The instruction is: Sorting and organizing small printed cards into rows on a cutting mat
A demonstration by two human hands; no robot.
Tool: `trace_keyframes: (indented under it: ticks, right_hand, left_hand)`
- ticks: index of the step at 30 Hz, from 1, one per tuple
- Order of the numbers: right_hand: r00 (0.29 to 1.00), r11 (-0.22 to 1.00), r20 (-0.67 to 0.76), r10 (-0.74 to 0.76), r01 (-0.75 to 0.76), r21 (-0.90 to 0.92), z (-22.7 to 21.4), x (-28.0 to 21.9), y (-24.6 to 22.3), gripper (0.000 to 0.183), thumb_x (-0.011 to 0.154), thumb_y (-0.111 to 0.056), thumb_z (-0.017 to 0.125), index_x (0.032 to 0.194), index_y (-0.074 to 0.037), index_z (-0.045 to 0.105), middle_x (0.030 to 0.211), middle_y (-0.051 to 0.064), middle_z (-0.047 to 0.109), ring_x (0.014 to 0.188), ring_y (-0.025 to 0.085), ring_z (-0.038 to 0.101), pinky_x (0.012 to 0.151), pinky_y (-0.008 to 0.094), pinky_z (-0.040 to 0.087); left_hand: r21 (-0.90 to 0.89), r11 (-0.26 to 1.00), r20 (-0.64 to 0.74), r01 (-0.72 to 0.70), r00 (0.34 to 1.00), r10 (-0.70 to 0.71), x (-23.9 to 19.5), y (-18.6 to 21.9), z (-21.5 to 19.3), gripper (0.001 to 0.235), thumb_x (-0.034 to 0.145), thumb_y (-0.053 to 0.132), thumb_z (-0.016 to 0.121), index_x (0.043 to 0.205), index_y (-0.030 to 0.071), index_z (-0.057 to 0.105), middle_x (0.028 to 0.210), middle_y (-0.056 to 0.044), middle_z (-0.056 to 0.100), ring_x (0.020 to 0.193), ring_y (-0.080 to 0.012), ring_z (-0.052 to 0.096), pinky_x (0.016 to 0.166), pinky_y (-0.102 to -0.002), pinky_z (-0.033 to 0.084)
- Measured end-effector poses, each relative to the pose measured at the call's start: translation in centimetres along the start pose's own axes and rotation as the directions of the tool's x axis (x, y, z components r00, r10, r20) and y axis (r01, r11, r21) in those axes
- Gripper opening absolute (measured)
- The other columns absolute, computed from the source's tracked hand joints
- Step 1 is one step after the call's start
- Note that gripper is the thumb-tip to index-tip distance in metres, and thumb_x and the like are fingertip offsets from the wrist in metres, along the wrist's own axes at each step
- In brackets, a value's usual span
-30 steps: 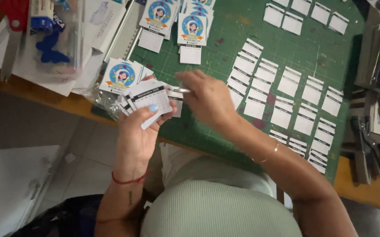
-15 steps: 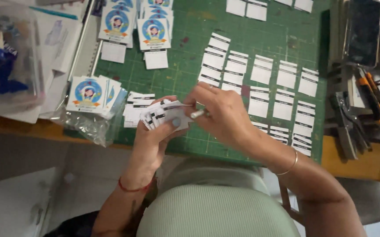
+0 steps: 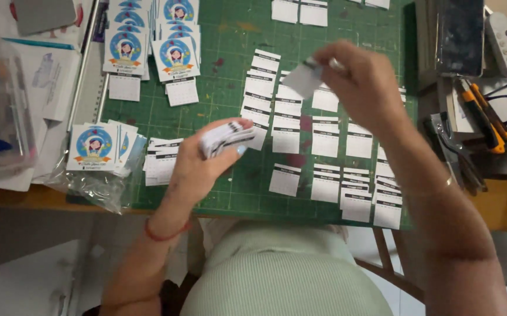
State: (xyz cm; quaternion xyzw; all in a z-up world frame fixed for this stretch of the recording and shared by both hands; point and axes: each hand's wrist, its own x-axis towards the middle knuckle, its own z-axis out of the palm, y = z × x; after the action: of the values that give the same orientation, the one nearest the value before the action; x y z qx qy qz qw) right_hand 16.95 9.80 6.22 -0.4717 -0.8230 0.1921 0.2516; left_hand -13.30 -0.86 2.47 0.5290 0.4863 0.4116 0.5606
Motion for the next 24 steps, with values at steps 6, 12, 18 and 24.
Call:
trace_keyframes:
  ticks: [6,12,18,24]
  right_hand:
    - [0.986,0.984,-0.015,0.163,-0.164,-0.076,1.4,6.3,3.7,0.018,0.109,-0.005,0.070,0.121,-0.012,0.080,0.104,0.004,0.078,0.076,0.016,0.060,0.062,0.029,0.045]
    - [0.977,0.977,-0.004,0.214,-0.214,-0.021,4.6,10.5,5.9,0.021,0.101,-0.003,0.070,0.114,-0.014,0.081,0.108,0.005,0.083,0.092,0.021,0.074,0.076,0.034,0.057]
    - [0.975,0.975,0.006,0.222,-0.222,-0.032,7.1,12.2,8.0,0.021,0.098,-0.005,0.070,0.111,-0.014,0.083,0.106,0.005,0.084,0.092,0.023,0.075,0.073,0.038,0.057]
    - [0.972,0.968,0.000,0.234,-0.233,-0.097,8.2,12.8,9.0,0.020,0.098,-0.005,0.069,0.107,-0.018,0.082,0.095,0.003,0.082,0.084,0.023,0.073,0.065,0.040,0.054]
  left_hand:
    - [0.724,0.509,0.290,-0.466,0.875,0.388,6.6,-1.2,-1.1,0.058,0.078,-0.002,0.076,0.134,0.012,0.073,0.141,-0.011,0.075,0.113,-0.0327,0.077,0.094,-0.045,0.060]
    - [0.778,0.425,0.470,-0.463,0.877,0.094,11.9,0.4,-1.1,0.015,0.077,0.003,0.060,0.084,0.014,0.069,0.149,-0.013,0.071,0.101,-0.0420,0.076,0.062,-0.057,0.058]
    - [0.862,0.355,0.441,-0.362,0.880,-0.173,13.7,1.5,-0.5,0.011,0.087,0.006,0.058,0.096,0.011,0.062,0.084,-0.013,0.073,0.071,-0.0374,0.067,0.055,-0.049,0.048]
    - [0.890,0.343,0.399,-0.300,0.877,-0.267,14.7,1.1,-0.1,0.004,0.086,0.009,0.057,0.083,0.013,0.057,0.072,-0.010,0.063,0.062,-0.0323,0.057,0.053,-0.046,0.039]
